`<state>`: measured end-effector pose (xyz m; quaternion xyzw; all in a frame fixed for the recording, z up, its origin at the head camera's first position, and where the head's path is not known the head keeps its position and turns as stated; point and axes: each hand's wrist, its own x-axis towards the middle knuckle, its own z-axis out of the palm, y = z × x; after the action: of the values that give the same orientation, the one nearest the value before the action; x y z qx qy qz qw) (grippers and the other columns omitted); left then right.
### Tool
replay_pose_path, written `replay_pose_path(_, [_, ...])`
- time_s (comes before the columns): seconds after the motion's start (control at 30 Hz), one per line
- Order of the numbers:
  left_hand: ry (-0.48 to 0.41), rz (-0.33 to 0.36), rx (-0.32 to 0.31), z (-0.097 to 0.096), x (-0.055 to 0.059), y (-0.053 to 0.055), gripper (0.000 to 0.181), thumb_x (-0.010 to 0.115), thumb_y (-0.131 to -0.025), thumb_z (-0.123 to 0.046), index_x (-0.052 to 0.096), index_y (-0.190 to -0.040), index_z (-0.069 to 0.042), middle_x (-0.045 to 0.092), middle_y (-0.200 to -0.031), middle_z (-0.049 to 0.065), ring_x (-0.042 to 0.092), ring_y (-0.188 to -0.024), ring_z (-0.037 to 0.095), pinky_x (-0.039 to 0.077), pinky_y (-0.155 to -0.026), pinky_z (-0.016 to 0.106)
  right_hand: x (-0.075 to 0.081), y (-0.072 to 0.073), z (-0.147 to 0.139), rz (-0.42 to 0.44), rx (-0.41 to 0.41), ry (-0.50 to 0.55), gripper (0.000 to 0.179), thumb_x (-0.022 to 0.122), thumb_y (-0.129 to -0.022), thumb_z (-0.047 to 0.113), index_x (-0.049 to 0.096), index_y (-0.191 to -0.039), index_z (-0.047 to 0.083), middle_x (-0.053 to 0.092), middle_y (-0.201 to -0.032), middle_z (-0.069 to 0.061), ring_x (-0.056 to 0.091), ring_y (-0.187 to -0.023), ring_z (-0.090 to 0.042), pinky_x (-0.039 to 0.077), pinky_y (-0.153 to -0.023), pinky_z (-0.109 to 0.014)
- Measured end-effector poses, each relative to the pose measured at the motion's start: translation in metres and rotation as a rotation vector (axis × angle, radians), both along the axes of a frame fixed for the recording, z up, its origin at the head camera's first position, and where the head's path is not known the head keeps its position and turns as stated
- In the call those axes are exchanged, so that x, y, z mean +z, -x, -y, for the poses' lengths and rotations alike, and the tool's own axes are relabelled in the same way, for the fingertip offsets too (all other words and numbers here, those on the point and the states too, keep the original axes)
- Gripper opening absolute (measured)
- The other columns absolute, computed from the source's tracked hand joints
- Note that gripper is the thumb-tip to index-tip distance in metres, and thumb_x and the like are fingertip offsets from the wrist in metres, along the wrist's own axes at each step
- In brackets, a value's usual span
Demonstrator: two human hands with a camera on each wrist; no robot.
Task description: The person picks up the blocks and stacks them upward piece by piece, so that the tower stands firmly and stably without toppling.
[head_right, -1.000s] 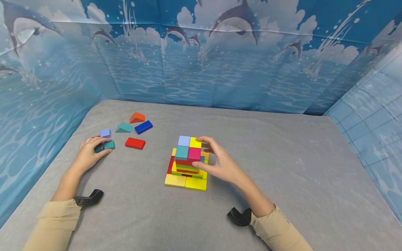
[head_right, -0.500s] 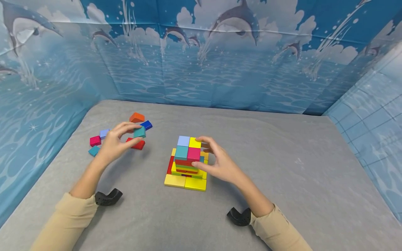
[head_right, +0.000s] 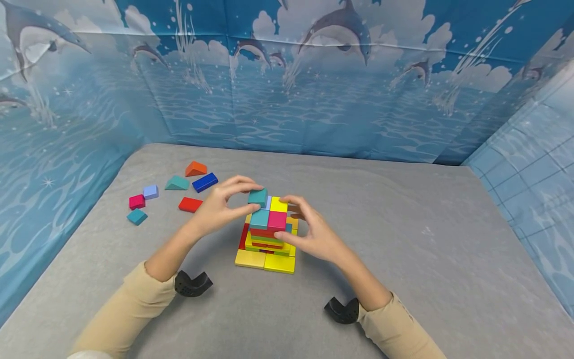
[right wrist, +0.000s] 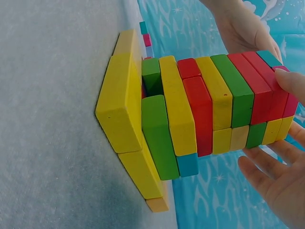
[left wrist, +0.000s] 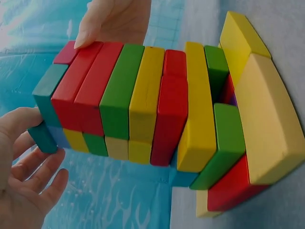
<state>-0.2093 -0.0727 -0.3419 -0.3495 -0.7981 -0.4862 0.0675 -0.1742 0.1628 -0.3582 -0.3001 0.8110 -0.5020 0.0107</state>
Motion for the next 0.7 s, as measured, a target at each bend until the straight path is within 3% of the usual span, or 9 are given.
replay_pose_path(0.17, [0.008,0.029,-0.012,-0.007,0.0,0.0,0.035,0.07,-0.081,-0.012,0.063,-0.114,-0.006,0.055,-0.111,0.005,0.05,-0.103,0.015,0.046,-0.087,0.029,0.018,-0.01,0.005,-0.009,0.005,-0.007,0.059,0.068,-0.077,-0.003,0.036,-0.127,-0.005,0.042,-0.13,-0.018,0.047,-0.115,-0.031,0.044,-0.093,-0.028])
replay_pose_path(0.43, [0.009,0.055,-0.013,-0.01,0.002,-0.001,0.034,0.069,-0.081,-0.011,0.063,-0.114,-0.005,0.055,-0.11,0.005,0.05,-0.1,0.015,0.047,-0.085,0.03,0.021,-0.012,0.006,0.007,0.002,-0.004,0.057,0.067,-0.078,-0.004,0.036,-0.126,-0.006,0.042,-0.13,-0.017,0.047,-0.115,-0.029,0.041,-0.092,-0.05])
replay_pose_path(0.7, [-0.002,0.058,-0.021,-0.009,0.001,-0.001,0.037,0.069,-0.081,-0.011,0.061,-0.117,-0.005,0.054,-0.113,0.006,0.05,-0.102,0.016,0.046,-0.087,0.029,0.018,-0.01,0.006,-0.003,-0.001,-0.009,0.06,0.068,-0.076,-0.006,0.036,-0.127,-0.005,0.042,-0.13,-0.018,0.047,-0.115,-0.03,0.043,-0.092,-0.045])
